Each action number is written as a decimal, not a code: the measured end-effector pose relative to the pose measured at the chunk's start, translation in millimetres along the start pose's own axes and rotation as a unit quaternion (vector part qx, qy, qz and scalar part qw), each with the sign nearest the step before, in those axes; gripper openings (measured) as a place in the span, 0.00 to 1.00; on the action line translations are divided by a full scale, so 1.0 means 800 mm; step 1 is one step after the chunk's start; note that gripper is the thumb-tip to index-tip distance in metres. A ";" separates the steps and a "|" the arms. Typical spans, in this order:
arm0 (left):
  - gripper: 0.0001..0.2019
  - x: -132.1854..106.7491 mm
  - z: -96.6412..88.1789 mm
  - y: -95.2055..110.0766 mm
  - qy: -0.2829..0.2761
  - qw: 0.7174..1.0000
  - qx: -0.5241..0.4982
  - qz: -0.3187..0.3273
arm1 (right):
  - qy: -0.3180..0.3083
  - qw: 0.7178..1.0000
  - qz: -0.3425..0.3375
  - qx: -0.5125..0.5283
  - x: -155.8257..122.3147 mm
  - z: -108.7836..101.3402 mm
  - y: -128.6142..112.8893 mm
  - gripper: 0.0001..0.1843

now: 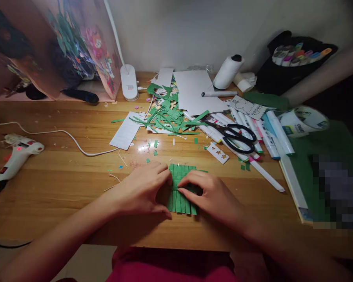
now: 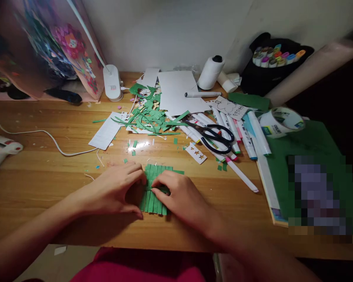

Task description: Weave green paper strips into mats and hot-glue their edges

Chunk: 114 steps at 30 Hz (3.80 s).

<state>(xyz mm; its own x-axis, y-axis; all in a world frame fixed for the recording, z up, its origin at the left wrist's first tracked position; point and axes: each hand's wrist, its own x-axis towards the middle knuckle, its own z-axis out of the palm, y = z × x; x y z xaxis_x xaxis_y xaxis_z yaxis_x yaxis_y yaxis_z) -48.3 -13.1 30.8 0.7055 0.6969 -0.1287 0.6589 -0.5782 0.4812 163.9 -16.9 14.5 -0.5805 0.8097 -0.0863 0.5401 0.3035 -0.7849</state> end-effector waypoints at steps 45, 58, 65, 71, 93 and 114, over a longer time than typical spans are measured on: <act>0.12 -0.002 -0.005 -0.007 -0.011 0.997 -0.077 -0.009 | 0.020 0.992 -0.094 -0.083 0.001 0.005 0.004 0.05; 0.09 0.003 0.003 -0.011 -0.008 0.997 -0.075 -0.008 | 0.002 0.993 -0.085 -0.081 0.002 0.002 0.004 0.04; 0.04 0.007 0.012 -0.012 0.018 0.997 -0.074 -0.018 | 0.004 0.994 -0.079 -0.080 0.002 0.005 0.004 0.03; 0.08 0.006 0.016 -0.004 0.036 0.998 -0.058 -0.013 | -0.001 0.999 -0.039 -0.019 0.006 -0.007 0.004 0.04; 0.06 0.007 0.024 0.015 0.062 0.997 -0.002 -0.053 | -0.024 0.998 -0.051 -0.015 0.007 0.001 0.004 0.15; 0.11 0.005 0.021 0.020 0.037 0.997 0.008 -0.066 | 0.023 0.941 0.111 0.319 0.012 -0.004 0.007 0.10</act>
<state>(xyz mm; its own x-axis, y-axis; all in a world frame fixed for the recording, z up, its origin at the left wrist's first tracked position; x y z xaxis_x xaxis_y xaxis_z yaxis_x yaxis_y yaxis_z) -30.2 -26.8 23.1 0.5914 0.7966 -0.1256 0.7495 -0.4855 0.4500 163.1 -5.7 11.7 -0.4623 0.8426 -0.2762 0.1603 -0.2270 -0.9606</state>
